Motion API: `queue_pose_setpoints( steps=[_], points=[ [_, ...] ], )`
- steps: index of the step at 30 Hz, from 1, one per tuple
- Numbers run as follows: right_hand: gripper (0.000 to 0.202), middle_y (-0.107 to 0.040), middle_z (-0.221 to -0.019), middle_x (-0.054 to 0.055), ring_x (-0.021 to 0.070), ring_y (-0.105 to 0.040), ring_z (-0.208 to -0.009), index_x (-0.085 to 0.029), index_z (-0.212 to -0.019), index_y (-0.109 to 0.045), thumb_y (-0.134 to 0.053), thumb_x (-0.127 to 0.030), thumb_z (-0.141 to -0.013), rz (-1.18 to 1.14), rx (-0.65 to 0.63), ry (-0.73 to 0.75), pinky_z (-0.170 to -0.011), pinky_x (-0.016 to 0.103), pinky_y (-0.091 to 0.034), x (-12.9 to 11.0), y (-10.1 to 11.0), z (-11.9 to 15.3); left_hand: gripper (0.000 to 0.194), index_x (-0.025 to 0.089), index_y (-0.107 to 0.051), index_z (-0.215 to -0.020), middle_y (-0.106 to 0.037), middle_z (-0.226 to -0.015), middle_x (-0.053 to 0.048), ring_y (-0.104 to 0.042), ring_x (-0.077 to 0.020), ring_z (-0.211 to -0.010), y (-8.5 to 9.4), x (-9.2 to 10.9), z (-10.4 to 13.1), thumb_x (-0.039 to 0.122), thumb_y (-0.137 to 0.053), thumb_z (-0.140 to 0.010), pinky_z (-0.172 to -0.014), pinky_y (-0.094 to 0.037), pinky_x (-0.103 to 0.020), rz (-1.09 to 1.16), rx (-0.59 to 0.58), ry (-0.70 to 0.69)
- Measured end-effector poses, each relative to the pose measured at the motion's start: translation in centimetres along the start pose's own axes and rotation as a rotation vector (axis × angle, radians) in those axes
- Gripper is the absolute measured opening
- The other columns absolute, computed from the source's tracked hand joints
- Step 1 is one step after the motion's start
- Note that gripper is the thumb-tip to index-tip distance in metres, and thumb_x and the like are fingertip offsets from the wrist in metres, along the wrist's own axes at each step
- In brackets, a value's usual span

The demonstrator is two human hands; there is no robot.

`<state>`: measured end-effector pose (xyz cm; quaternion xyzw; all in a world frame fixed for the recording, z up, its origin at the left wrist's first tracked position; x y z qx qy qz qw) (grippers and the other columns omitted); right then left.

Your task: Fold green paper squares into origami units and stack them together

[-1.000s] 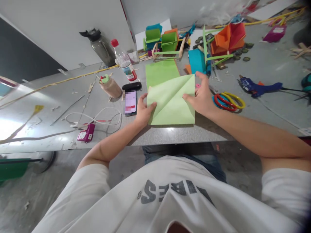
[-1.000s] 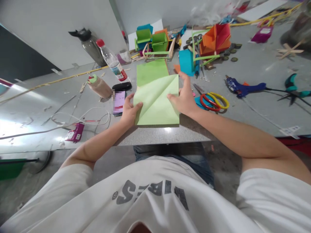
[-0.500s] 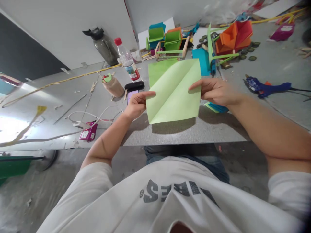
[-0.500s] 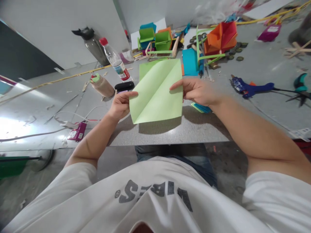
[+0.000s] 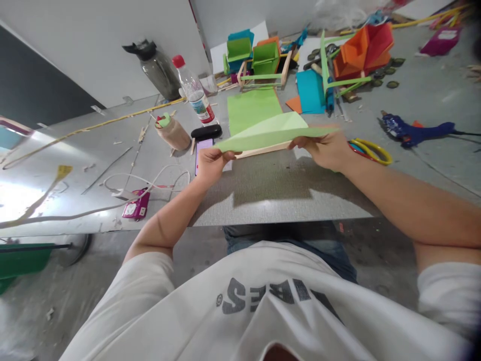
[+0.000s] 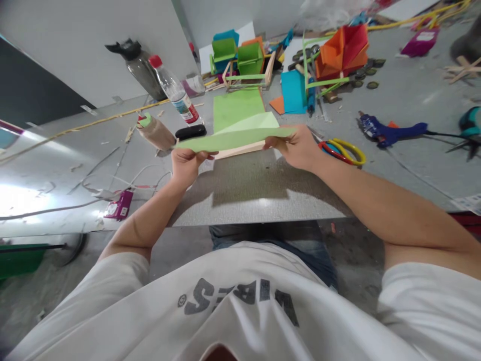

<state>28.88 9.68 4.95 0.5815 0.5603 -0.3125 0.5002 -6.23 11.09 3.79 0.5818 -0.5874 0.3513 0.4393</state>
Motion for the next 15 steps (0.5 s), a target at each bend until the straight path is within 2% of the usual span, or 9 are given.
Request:
queue_pose_setpoints(
  steps=[2, 5, 7, 9, 11, 15],
  points=[
    [0.055, -0.091, -0.103, 0.007, 0.0345, -0.079, -0.109, -0.035, -0.078, -0.088, -0.098, -0.088, -0.092, -0.002, 0.019, 0.011, -0.115, 0.059, -0.065, -0.2, -0.2, -0.1, 0.059, 0.028, -0.094, -0.082, -0.088, -0.085, -0.005, -0.080, -0.0212, -0.081, 0.0, 0.7, 0.2, 0.085, -0.109, -0.081, -0.081, -0.068, -0.038, -0.020, 0.016, -0.047],
    [0.048, -0.092, -0.106, 0.004, 0.0406, -0.084, -0.126, -0.038, -0.079, -0.089, -0.108, -0.082, -0.082, -0.061, 0.066, 0.032, -0.129, 0.067, -0.064, -0.6, -0.5, -0.2, 0.065, 0.027, -0.089, -0.075, -0.079, -0.075, -0.001, -0.068, -0.0154, -0.070, -0.3, 1.2, 0.4, 0.090, -0.105, -0.083, -0.072, -0.060, -0.034, -0.014, 0.044, -0.097],
    [0.043, -0.094, -0.113, 0.003, 0.0436, -0.085, -0.135, -0.040, -0.083, -0.091, -0.113, -0.076, -0.076, -0.111, 0.096, 0.029, -0.134, 0.071, -0.063, -0.4, -0.7, -0.1, 0.073, 0.026, -0.082, -0.069, -0.074, -0.074, -0.001, -0.066, -0.0144, -0.070, -0.6, 1.1, 0.5, 0.094, -0.105, -0.079, -0.071, -0.058, -0.032, 0.011, 0.047, -0.113],
    [0.042, -0.095, -0.120, 0.004, 0.0435, -0.086, -0.133, -0.039, -0.087, -0.094, -0.116, -0.072, -0.072, -0.129, 0.110, -0.014, -0.132, 0.071, -0.065, 0.1, -1.1, 0.1, 0.076, 0.025, -0.081, -0.073, -0.078, -0.082, -0.003, -0.070, -0.0164, -0.078, -0.9, 1.1, 0.5, 0.097, -0.107, -0.073, -0.076, -0.061, -0.033, 0.037, 0.048, -0.120],
    [0.043, -0.094, -0.118, 0.005, 0.0404, -0.086, -0.123, -0.036, -0.091, -0.095, -0.116, -0.067, -0.073, -0.134, 0.101, -0.072, -0.126, 0.068, -0.068, 0.6, -1.6, 0.4, 0.076, 0.026, -0.081, -0.075, -0.079, -0.085, -0.004, -0.069, -0.0168, -0.079, -1.0, 1.1, 0.6, 0.098, -0.106, -0.073, -0.076, -0.060, -0.034, 0.033, 0.071, -0.115],
    [0.055, -0.090, -0.105, 0.005, 0.0345, -0.083, -0.112, -0.031, -0.103, -0.093, -0.120, -0.065, -0.068, -0.212, 0.092, -0.087, -0.115, 0.061, -0.071, 0.4, -2.5, 0.9, 0.080, 0.024, -0.068, -0.064, -0.061, -0.066, 0.000, -0.050, -0.0126, -0.064, -1.0, 1.4, 1.2, 0.095, -0.103, -0.081, -0.064, -0.047, -0.032, -0.017, 0.141, -0.130]
  ],
)
Point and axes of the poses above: each hand's wrist, its own z-axis away from the middle knuckle, its own y-axis out of the back of the hand, x = y × z, the point moved 5 cm from there along -z, towards the middle knuckle
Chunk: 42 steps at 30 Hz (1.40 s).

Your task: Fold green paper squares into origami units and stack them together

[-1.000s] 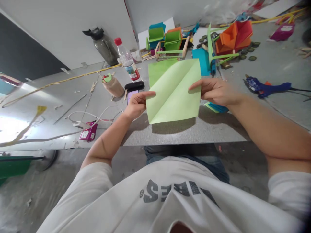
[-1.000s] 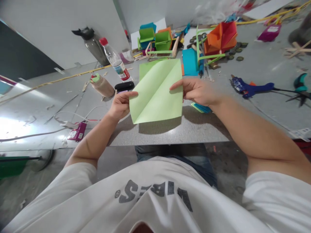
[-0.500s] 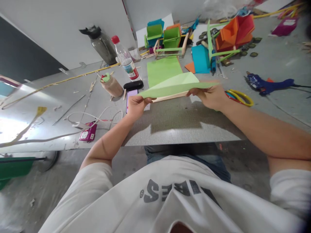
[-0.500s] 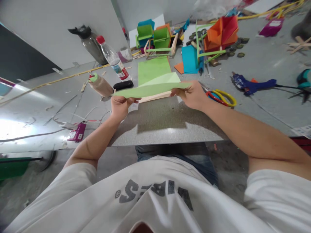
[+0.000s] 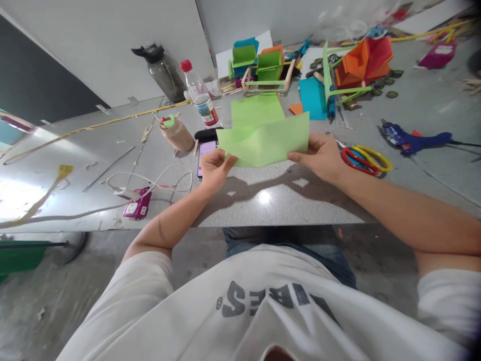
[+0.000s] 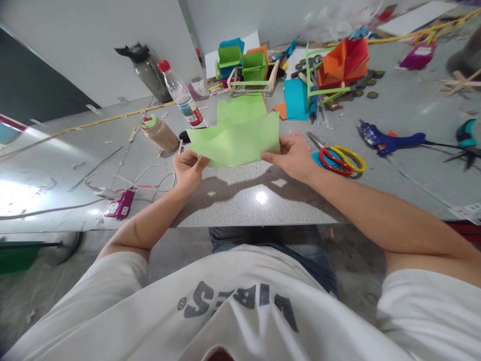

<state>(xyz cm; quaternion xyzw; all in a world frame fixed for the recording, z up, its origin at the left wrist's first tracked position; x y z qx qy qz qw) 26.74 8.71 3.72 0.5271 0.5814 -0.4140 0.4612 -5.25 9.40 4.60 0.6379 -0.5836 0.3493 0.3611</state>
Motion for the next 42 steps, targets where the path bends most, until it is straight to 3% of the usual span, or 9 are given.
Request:
queue_pose_setpoints(
  steps=[7, 12, 16, 19, 21, 25, 28, 33, 42],
  points=[
    [0.071, -0.058, -0.073, 0.000, 0.0243, -0.066, -0.075, -0.032, -0.071, -0.055, -0.109, -0.075, -0.086, 0.077, 0.298, 0.129, -0.072, 0.046, -0.060, 2.0, 2.0, -0.7, 0.086, 0.023, -0.054, -0.064, -0.049, -0.060, 0.005, -0.036, -0.0070, -0.056, -0.4, -0.1, 0.5, 0.090, -0.106, -0.078, -0.053, -0.033, -0.025, 0.061, 0.017, -0.003],
    [0.061, -0.077, -0.091, 0.000, 0.0278, -0.081, -0.092, -0.034, -0.095, -0.063, -0.117, -0.056, -0.075, 0.009, 0.371, 0.167, -0.081, 0.047, -0.069, 3.6, 3.0, -1.7, 0.078, 0.024, -0.051, -0.071, -0.050, -0.064, 0.006, -0.040, -0.0065, -0.057, -0.7, -1.1, 0.8, 0.077, -0.107, -0.081, -0.054, -0.035, -0.023, 0.113, -0.013, -0.023],
    [0.062, -0.089, -0.108, 0.002, 0.0319, -0.088, -0.107, -0.036, -0.117, -0.075, -0.117, -0.053, -0.074, -0.033, 0.267, 0.088, -0.093, 0.052, -0.075, 2.8, 2.3, -1.7, 0.065, 0.029, -0.063, -0.112, -0.068, -0.077, 0.008, -0.060, -0.0098, -0.062, -0.3, -2.0, 0.5, 0.058, -0.110, -0.078, -0.062, -0.047, -0.024, 0.162, -0.059, -0.005],
    [0.062, -0.091, -0.108, 0.004, 0.0327, -0.087, -0.108, -0.034, -0.110, -0.082, -0.120, -0.054, -0.065, -0.054, 0.193, 0.008, -0.094, 0.051, -0.075, 1.9, 1.4, -1.3, 0.098, 0.031, -0.056, -0.159, -0.082, -0.090, 0.006, -0.075, -0.0140, -0.071, 0.5, -1.8, -0.6, 0.048, -0.110, -0.080, -0.071, -0.057, -0.026, 0.153, -0.240, 0.119],
    [0.063, -0.092, -0.106, 0.003, 0.0306, -0.086, -0.101, -0.032, -0.105, -0.085, -0.123, -0.053, -0.058, -0.083, 0.115, -0.078, -0.091, 0.049, -0.075, 1.5, 0.5, -0.8, 0.106, 0.025, -0.058, -0.167, -0.086, -0.092, 0.002, -0.079, -0.0156, -0.073, 1.2, -1.2, -1.5, 0.047, -0.113, -0.079, -0.071, -0.058, -0.026, 0.132, -0.393, 0.253],
    [0.058, -0.092, -0.103, 0.003, 0.0255, -0.082, -0.091, -0.028, -0.100, -0.089, -0.125, -0.044, -0.057, -0.082, -0.115, -0.218, -0.086, 0.043, -0.072, 0.7, -1.9, 1.0, 0.091, 0.015, -0.077, -0.157, -0.090, -0.095, -0.008, -0.079, -0.0161, -0.070, 0.7, 0.5, -0.8, 0.059, -0.113, -0.086, -0.063, -0.057, -0.025, 0.119, -0.848, 0.573],
    [0.053, -0.092, -0.102, 0.003, 0.0244, -0.081, -0.089, -0.027, -0.100, -0.089, -0.122, -0.045, -0.063, -0.049, -0.264, -0.277, -0.083, 0.040, -0.070, 0.2, -3.7, 2.6, 0.079, 0.016, -0.086, -0.141, -0.091, -0.094, -0.010, -0.082, -0.0199, -0.072, -1.4, 1.7, 1.8, 0.069, -0.111, -0.087, -0.064, -0.061, -0.027, 0.133, -1.029, 0.659],
    [0.049, -0.090, -0.100, 0.003, 0.0232, -0.077, -0.087, -0.027, -0.093, -0.086, -0.119, -0.050, -0.067, -0.002, -0.356, -0.310, -0.080, 0.038, -0.066, -0.3, -5.3, 4.0, 0.055, 0.014, -0.087, -0.117, -0.090, -0.102, -0.009, -0.082, -0.0201, -0.082, -4.7, 2.9, 5.5, 0.061, -0.103, -0.092, -0.068, -0.062, -0.026, -0.031, -0.920, 0.589],
    [0.051, -0.080, -0.084, 0.002, 0.0198, -0.063, -0.073, -0.028, -0.091, -0.088, -0.108, -0.075, -0.086, 0.052, -0.435, -0.279, -0.064, 0.037, -0.050, -1.3, -5.7, 4.9, 0.032, 0.018, -0.077, -0.098, -0.081, -0.090, -0.004, -0.073, -0.0157, -0.076, -5.2, 4.3, 7.0, 0.049, -0.085, -0.098, -0.063, -0.055, -0.024, -0.163, -0.989, 0.516]
  ],
)
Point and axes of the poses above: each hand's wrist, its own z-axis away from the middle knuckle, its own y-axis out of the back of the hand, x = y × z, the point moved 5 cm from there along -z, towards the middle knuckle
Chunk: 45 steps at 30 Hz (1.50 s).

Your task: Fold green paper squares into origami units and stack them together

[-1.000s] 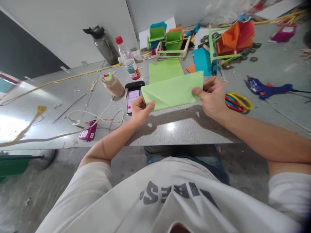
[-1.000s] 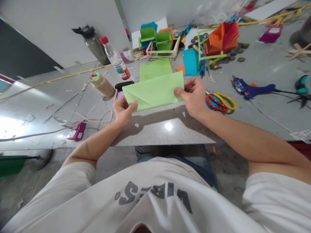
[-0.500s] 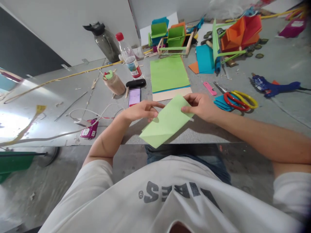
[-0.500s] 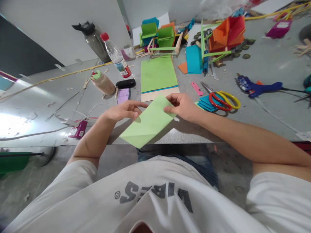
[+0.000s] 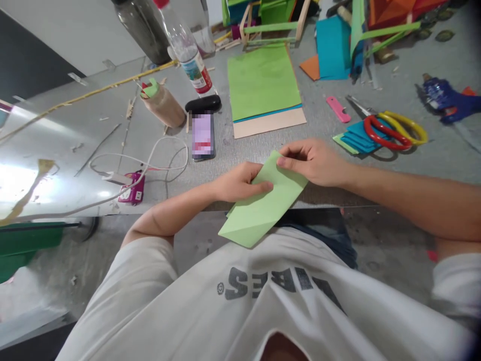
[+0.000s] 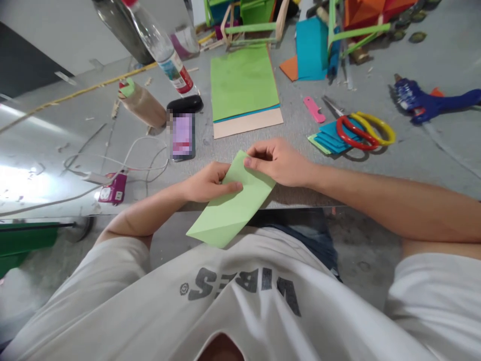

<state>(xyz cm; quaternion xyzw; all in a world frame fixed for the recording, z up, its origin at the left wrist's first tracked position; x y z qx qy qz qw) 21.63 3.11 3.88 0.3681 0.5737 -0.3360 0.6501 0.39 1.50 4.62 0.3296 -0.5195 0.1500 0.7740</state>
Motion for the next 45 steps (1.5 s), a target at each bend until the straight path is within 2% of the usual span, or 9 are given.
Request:
queue_pose_setpoints(
  steps=[4, 11, 16, 21, 27, 34, 40, 45],
  points=[
    [0.051, -0.077, -0.084, 0.002, 0.0201, -0.062, -0.074, -0.028, -0.091, -0.086, -0.103, -0.076, -0.092, 0.043, 0.017, 0.021, -0.064, 0.039, -0.049, -0.2, -0.2, 0.5, 0.035, 0.018, -0.077, -0.102, -0.081, -0.089, -0.003, -0.071, -0.0143, -0.076, -0.7, -0.3, 0.0, 0.052, -0.086, -0.101, -0.066, -0.057, -0.023, 0.075, 0.004, -0.014],
    [0.047, -0.077, -0.085, 0.003, 0.0205, -0.062, -0.076, -0.027, -0.088, -0.088, -0.096, -0.071, -0.100, 0.124, 0.020, 0.055, -0.069, 0.040, -0.045, -0.2, -0.2, 0.9, 0.056, 0.018, -0.080, -0.097, -0.085, -0.089, -0.006, -0.075, -0.0171, -0.075, -1.6, -1.5, -0.2, 0.073, -0.091, -0.102, -0.062, -0.057, -0.024, 0.127, 0.027, 0.029],
    [0.043, -0.078, -0.084, 0.004, 0.0226, -0.063, -0.077, -0.027, -0.089, -0.091, -0.101, -0.069, -0.095, 0.081, 0.023, 0.011, -0.071, 0.042, -0.045, 0.1, -0.3, 0.7, 0.053, 0.018, -0.080, -0.092, -0.086, -0.088, -0.007, -0.076, -0.0173, -0.072, -2.1, -1.6, -0.3, 0.069, -0.090, -0.104, -0.061, -0.058, -0.025, 0.164, 0.004, 0.042],
    [0.046, -0.080, -0.085, 0.006, 0.0249, -0.067, -0.082, -0.028, -0.086, -0.089, -0.102, -0.071, -0.093, 0.073, 0.081, 0.040, -0.073, 0.043, -0.049, -0.2, -0.3, 0.6, 0.050, 0.019, -0.074, -0.084, -0.078, -0.077, -0.003, -0.069, -0.0142, -0.065, -2.1, -1.5, -0.4, 0.063, -0.089, -0.103, -0.056, -0.051, -0.023, 0.134, 0.014, 0.049],
    [0.046, -0.083, -0.084, 0.006, 0.0250, -0.066, -0.078, -0.029, -0.083, -0.090, -0.098, -0.073, -0.095, 0.134, 0.110, 0.065, -0.071, 0.043, -0.051, -0.7, -0.2, 0.8, 0.058, 0.019, -0.077, -0.089, -0.083, -0.082, -0.005, -0.072, -0.0152, -0.067, -2.4, -1.8, -0.4, 0.073, -0.091, -0.103, -0.057, -0.052, -0.024, 0.182, 0.025, 0.066],
    [0.048, -0.083, -0.082, 0.005, 0.0245, -0.067, -0.078, -0.029, -0.084, -0.091, -0.094, -0.075, -0.097, 0.180, 0.116, 0.074, -0.068, 0.042, -0.050, -0.7, 0.0, 0.8, 0.065, 0.019, -0.075, -0.084, -0.080, -0.078, -0.004, -0.067, -0.0130, -0.063, -2.7, -2.0, -0.6, 0.079, -0.092, -0.102, -0.055, -0.050, -0.024, 0.205, 0.053, 0.052],
    [0.054, -0.084, -0.084, 0.005, 0.0237, -0.069, -0.078, -0.029, -0.082, -0.090, -0.104, -0.081, -0.087, 0.115, 0.103, 0.053, -0.069, 0.041, -0.053, 0.2, 0.5, -0.2, 0.065, 0.019, -0.073, -0.082, -0.078, -0.077, -0.004, -0.065, -0.0132, -0.064, -2.5, -2.3, -0.9, 0.079, -0.092, -0.100, -0.055, -0.048, -0.024, 0.178, 0.097, 0.059],
    [0.052, -0.085, -0.083, 0.004, 0.0223, -0.067, -0.074, -0.029, -0.084, -0.091, -0.108, -0.078, -0.083, 0.089, 0.062, 0.050, -0.065, 0.039, -0.050, 1.1, 1.8, -1.2, 0.064, 0.019, -0.077, -0.090, -0.083, -0.084, -0.006, -0.073, -0.0158, -0.068, -1.4, -2.8, -1.2, 0.081, -0.091, -0.100, -0.058, -0.053, -0.025, 0.218, 0.206, 0.050]
  ],
)
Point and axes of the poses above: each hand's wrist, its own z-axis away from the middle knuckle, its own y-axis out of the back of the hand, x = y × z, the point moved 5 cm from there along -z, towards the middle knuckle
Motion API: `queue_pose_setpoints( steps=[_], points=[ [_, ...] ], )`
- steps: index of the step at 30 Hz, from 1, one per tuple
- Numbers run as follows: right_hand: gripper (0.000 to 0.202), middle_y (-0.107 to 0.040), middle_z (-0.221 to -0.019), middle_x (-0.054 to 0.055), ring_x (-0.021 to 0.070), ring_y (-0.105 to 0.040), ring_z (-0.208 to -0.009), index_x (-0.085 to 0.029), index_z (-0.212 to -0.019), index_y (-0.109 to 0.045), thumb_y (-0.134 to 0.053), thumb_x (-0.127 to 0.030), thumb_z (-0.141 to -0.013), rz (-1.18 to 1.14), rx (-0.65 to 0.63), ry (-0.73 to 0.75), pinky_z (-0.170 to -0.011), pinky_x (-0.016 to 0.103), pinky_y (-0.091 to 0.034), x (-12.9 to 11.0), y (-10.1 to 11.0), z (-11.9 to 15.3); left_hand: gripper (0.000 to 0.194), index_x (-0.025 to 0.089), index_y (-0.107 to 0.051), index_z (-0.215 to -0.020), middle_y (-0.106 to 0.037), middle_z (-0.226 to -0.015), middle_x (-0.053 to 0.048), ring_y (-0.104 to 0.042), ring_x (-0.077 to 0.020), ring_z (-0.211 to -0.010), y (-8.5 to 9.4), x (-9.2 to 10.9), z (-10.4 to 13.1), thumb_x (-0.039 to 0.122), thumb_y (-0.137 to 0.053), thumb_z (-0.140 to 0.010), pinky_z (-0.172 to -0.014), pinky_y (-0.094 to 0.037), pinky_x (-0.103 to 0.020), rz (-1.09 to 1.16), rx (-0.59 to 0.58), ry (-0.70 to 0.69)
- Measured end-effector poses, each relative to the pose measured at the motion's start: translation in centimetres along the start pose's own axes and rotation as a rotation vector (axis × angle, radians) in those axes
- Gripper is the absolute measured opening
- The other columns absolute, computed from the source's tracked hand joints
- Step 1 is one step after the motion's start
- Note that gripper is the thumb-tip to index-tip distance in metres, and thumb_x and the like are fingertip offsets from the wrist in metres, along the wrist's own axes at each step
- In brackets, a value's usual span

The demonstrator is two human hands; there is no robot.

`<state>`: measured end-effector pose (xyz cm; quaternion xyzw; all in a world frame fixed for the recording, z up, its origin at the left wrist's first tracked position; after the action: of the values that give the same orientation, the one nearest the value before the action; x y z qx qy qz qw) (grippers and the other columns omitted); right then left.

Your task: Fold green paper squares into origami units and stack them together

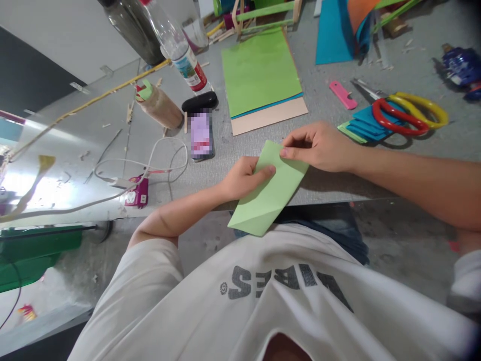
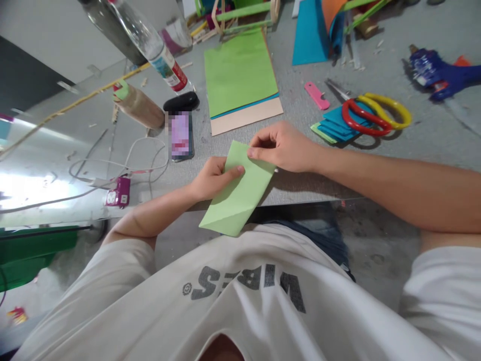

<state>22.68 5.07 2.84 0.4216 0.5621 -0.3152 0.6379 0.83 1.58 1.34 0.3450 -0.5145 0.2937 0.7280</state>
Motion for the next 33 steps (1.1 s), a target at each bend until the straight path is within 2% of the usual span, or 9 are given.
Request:
queue_pose_setpoints(
  steps=[5, 8, 11, 15, 20, 23, 26, 30, 33],
  points=[
    [0.061, -0.071, -0.070, 0.001, 0.0171, -0.056, -0.066, -0.027, -0.074, -0.083, -0.104, -0.083, -0.088, 0.094, -0.003, 0.015, -0.062, 0.037, -0.040, 0.9, 1.6, -1.1, 0.073, 0.020, -0.080, -0.098, -0.088, -0.091, -0.008, -0.080, -0.0202, -0.073, 1.3, -0.5, -0.9, 0.091, -0.094, -0.094, -0.062, -0.061, -0.030, 0.073, 0.097, -0.035],
    [0.078, -0.053, -0.058, -0.002, 0.0138, -0.042, -0.060, -0.026, -0.060, -0.066, -0.101, -0.088, -0.090, 0.169, 0.009, 0.029, -0.061, 0.038, -0.029, 1.0, 2.1, -1.4, 0.075, 0.021, -0.077, -0.094, -0.087, -0.088, -0.008, -0.079, -0.0205, -0.071, 1.7, -0.7, -1.3, 0.095, -0.091, -0.094, -0.061, -0.061, -0.031, 0.063, 0.137, -0.057],
    [0.085, -0.040, -0.057, -0.004, 0.0133, -0.033, -0.061, -0.026, -0.058, -0.053, -0.102, -0.088, -0.090, 0.179, 0.041, 0.046, -0.063, 0.038, -0.024, 0.9, 2.3, -1.5, 0.075, 0.022, -0.075, -0.092, -0.086, -0.086, -0.007, -0.078, -0.0207, -0.071, 1.9, -0.8, -1.4, 0.095, -0.090, -0.096, -0.061, -0.061, -0.032, 0.055, 0.165, -0.068],
    [0.078, -0.046, -0.063, -0.003, 0.0152, -0.037, -0.065, -0.027, -0.066, -0.063, -0.103, -0.089, -0.089, 0.127, 0.071, 0.039, -0.067, 0.040, -0.027, 1.1, 2.7, -1.7, 0.078, 0.023, -0.073, -0.089, -0.084, -0.083, -0.006, -0.077, -0.0205, -0.070, 2.2, -0.9, -1.6, 0.100, -0.088, -0.094, -0.060, -0.061, -0.033, 0.062, 0.215, -0.106],
    [0.084, -0.046, -0.061, -0.001, 0.0169, -0.037, -0.065, -0.028, -0.064, -0.061, -0.095, -0.100, -0.088, 0.166, 0.153, 0.029, -0.067, 0.041, -0.027, 1.2, 3.0, -1.6, 0.077, 0.023, -0.075, -0.090, -0.083, -0.084, -0.005, -0.076, -0.0195, -0.070, 2.6, -1.0, -1.9, 0.098, -0.090, -0.095, -0.060, -0.062, -0.032, 0.070, 0.268, -0.134],
    [0.081, -0.050, -0.062, -0.001, 0.0171, -0.039, -0.065, -0.028, -0.068, -0.065, -0.096, -0.101, -0.086, 0.089, 0.161, -0.002, -0.067, 0.040, -0.027, 1.3, 2.3, -1.4, 0.078, 0.022, -0.075, -0.090, -0.083, -0.085, -0.005, -0.076, -0.0191, -0.071, 2.7, -1.0, -1.9, 0.099, -0.089, -0.095, -0.060, -0.062, -0.032, 0.076, 0.302, -0.151],
    [0.077, -0.047, -0.062, -0.003, 0.0160, -0.036, -0.062, -0.029, -0.074, -0.069, -0.101, -0.098, -0.082, -0.063, 0.115, -0.074, -0.065, 0.039, -0.027, 1.6, 1.0, -1.1, 0.081, 0.022, -0.075, -0.090, -0.084, -0.088, -0.006, -0.078, -0.0203, -0.074, 2.6, -0.9, -1.9, 0.102, -0.085, -0.096, -0.061, -0.063, -0.032, 0.066, 0.335, -0.183],
    [0.085, -0.038, -0.062, -0.004, 0.0146, -0.031, -0.061, -0.029, -0.068, -0.060, -0.094, -0.106, -0.083, -0.091, 0.150, -0.080, -0.060, 0.040, -0.028, 1.4, 0.2, -0.7, 0.082, 0.023, -0.075, -0.092, -0.085, -0.089, -0.006, -0.079, -0.0217, -0.077, 2.4, -0.8, -1.9, 0.104, -0.081, -0.097, -0.063, -0.065, -0.034, 0.048, 0.348, -0.213],
    [0.091, -0.038, -0.061, -0.003, 0.0159, -0.035, -0.063, -0.029, -0.061, -0.053, -0.089, -0.108, -0.087, -0.020, 0.182, -0.059, -0.062, 0.041, -0.034, 1.0, 0.2, -0.3, 0.081, 0.022, -0.076, -0.094, -0.084, -0.088, -0.006, -0.078, -0.0209, -0.076, 2.4, -0.9, -1.8, 0.103, -0.082, -0.098, -0.063, -0.064, -0.033, 0.072, 0.359, -0.234]
  ],
)
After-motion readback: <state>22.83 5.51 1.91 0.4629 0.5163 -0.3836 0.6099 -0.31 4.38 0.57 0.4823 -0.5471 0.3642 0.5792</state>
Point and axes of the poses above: each hand's wrist, its own z-axis away from the middle knuckle, its own y-axis out of the back of the hand, x = y × z, the point moved 5 cm from there along -z, towards the middle knuckle
